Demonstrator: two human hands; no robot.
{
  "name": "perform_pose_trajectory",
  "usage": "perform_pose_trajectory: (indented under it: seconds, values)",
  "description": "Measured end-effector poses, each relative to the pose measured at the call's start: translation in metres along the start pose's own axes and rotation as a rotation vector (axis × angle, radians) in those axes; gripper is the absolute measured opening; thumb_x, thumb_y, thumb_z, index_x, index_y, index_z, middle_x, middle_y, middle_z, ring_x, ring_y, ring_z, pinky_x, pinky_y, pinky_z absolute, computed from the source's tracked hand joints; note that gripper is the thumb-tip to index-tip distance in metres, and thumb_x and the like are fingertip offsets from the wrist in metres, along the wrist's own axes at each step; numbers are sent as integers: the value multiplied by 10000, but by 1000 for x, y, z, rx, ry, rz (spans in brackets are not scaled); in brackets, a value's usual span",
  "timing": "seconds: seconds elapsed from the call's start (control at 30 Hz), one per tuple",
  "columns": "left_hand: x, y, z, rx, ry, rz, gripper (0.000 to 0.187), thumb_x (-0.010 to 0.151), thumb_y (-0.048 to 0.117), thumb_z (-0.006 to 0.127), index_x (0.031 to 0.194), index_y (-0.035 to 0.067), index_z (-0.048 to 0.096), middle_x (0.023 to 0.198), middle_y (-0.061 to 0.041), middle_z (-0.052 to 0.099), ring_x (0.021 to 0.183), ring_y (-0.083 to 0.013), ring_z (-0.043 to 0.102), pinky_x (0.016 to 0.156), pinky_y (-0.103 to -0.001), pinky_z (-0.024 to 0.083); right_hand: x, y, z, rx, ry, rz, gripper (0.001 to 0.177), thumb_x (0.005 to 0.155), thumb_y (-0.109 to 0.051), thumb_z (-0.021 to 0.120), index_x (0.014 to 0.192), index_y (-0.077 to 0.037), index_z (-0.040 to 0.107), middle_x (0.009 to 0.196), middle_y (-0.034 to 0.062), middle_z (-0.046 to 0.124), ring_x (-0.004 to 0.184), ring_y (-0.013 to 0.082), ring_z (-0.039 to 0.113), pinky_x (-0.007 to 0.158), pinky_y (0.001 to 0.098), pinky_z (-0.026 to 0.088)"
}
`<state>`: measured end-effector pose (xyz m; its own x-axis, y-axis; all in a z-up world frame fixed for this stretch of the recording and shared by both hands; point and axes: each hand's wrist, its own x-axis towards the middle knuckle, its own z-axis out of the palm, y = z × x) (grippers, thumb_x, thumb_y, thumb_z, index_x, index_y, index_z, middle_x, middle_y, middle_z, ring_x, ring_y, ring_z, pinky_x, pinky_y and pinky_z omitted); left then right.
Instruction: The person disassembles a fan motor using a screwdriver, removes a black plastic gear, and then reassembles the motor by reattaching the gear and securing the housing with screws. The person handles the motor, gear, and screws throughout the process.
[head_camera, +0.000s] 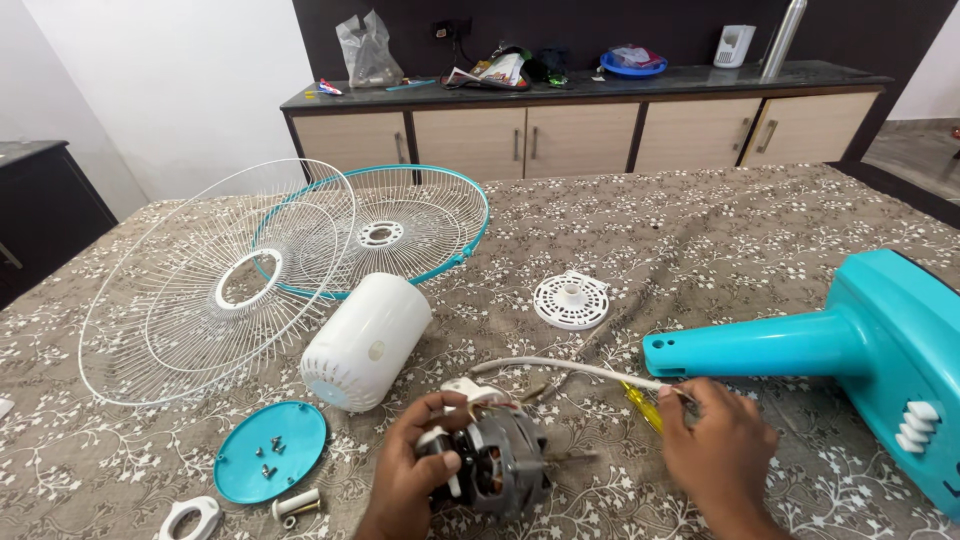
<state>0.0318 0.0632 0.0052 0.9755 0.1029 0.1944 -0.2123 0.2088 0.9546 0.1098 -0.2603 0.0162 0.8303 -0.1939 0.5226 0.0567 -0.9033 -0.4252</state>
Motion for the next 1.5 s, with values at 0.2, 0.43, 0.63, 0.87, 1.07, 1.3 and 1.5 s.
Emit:
perform_pose_trajectory:
  seconds: [0.2,0.43,0.63,0.87,1.07,1.3,1.5]
  values:
    - [-6,14,11,-157,-148,-233,893,497,319,766,1313,73,501,1084,-281,720,872,-319,738,767,-417,646,-10,-15,-13,66,258,-158,720,781,-423,751,1385,-100,531,1375,170,557,1308,411,508,1033,628,340]
    - [-10,38,18,-165,-327,-357,919,500,382,774,1316,66,491,1143,-301,714,888,-312,737,782,-408,629,-19,-33,-25,366,28,-480,812,793,-385,761,1484,-99,444,1513,178,441,1345,411,483,1072,587,410]
    - [-11,48,16,-54,-394,-347,1059,536,504,737,1483,110,472,1136,-211,685,943,-288,722,800,-379,585,-20,-35,-23,289,-471,-575,386,779,-415,811,1144,-297,769,1672,78,316,1423,377,385,1113,593,309]
    - [-1,32,1,49,-364,-297,989,772,709,559,1548,105,456,1134,-187,729,939,-218,679,856,-333,529,-21,-38,-25,223,-356,-451,209,730,-382,804,835,-201,799,1478,6,526,1405,332,441,1040,542,347]
    - [5,19,-5,213,-198,-363,745,883,490,581,1543,170,445,1252,-172,719,941,-260,677,871,-420,562,-31,-37,-23,372,49,-674,172,796,-351,760,834,-185,733,1347,83,590,1281,406,486,1026,533,390]
    - [0,29,-5,247,-374,-486,904,845,695,467,1616,244,327,1409,-176,697,1277,-303,664,1068,-432,481,-37,-38,-22,451,197,-720,168,800,-337,777,869,-200,710,1188,35,652,1089,288,595,901,440,441]
    - [-1,29,-8,166,-555,-361,1140,777,754,617,1651,145,209,1486,-275,583,1399,-347,558,1158,-481,374,-36,-40,-21,448,182,-682,160,809,-332,778,870,-191,733,998,-11,683,933,210,628,837,406,442]
